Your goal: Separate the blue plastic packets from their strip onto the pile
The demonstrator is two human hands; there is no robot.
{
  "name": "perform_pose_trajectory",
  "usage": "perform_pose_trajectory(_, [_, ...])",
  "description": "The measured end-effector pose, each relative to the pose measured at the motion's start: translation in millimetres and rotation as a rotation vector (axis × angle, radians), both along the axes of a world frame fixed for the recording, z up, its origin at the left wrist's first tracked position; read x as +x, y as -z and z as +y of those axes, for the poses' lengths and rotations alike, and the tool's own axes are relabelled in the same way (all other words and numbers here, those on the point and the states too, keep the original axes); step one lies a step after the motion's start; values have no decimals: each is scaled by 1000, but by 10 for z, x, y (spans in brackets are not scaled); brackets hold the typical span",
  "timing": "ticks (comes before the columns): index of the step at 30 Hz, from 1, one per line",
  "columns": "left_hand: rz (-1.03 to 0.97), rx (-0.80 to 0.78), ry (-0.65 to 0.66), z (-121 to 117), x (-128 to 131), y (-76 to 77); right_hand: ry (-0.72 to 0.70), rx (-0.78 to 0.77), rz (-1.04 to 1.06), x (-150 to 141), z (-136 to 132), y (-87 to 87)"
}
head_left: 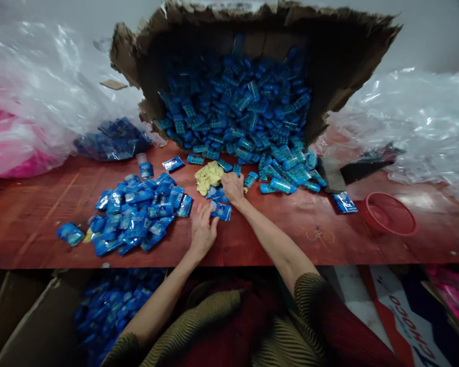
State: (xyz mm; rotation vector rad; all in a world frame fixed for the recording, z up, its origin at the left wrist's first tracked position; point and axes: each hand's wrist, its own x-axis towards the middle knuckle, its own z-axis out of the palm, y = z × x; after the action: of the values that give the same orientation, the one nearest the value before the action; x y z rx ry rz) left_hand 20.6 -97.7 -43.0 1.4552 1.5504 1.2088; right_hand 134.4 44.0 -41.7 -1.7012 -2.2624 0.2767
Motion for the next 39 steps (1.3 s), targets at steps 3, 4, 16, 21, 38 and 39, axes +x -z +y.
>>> perform_pose_trajectory(3, [182,-15,29,164,6,49,16,-2,4,12,34,-95])
perform_pose_trajectory(4, [229,-24,34,221,4,66,18,9,7,23,1,-140])
perform_pose_trajectory(16, [987,-74,155,-129,99,189,-202,-25,-63,466,-1433,139])
perform_pose_trajectory(21, [920,-81,157,-258,84,166,-74,-50,36,444,-1382,68])
perform_pose_trajectory(38, [571,64,-1,-177,33,212,-76,216,164,372,-1540,153])
perform_pose_trajectory(39, [574,72,5,-172,26,186,-100,215,193,387,-1556,132])
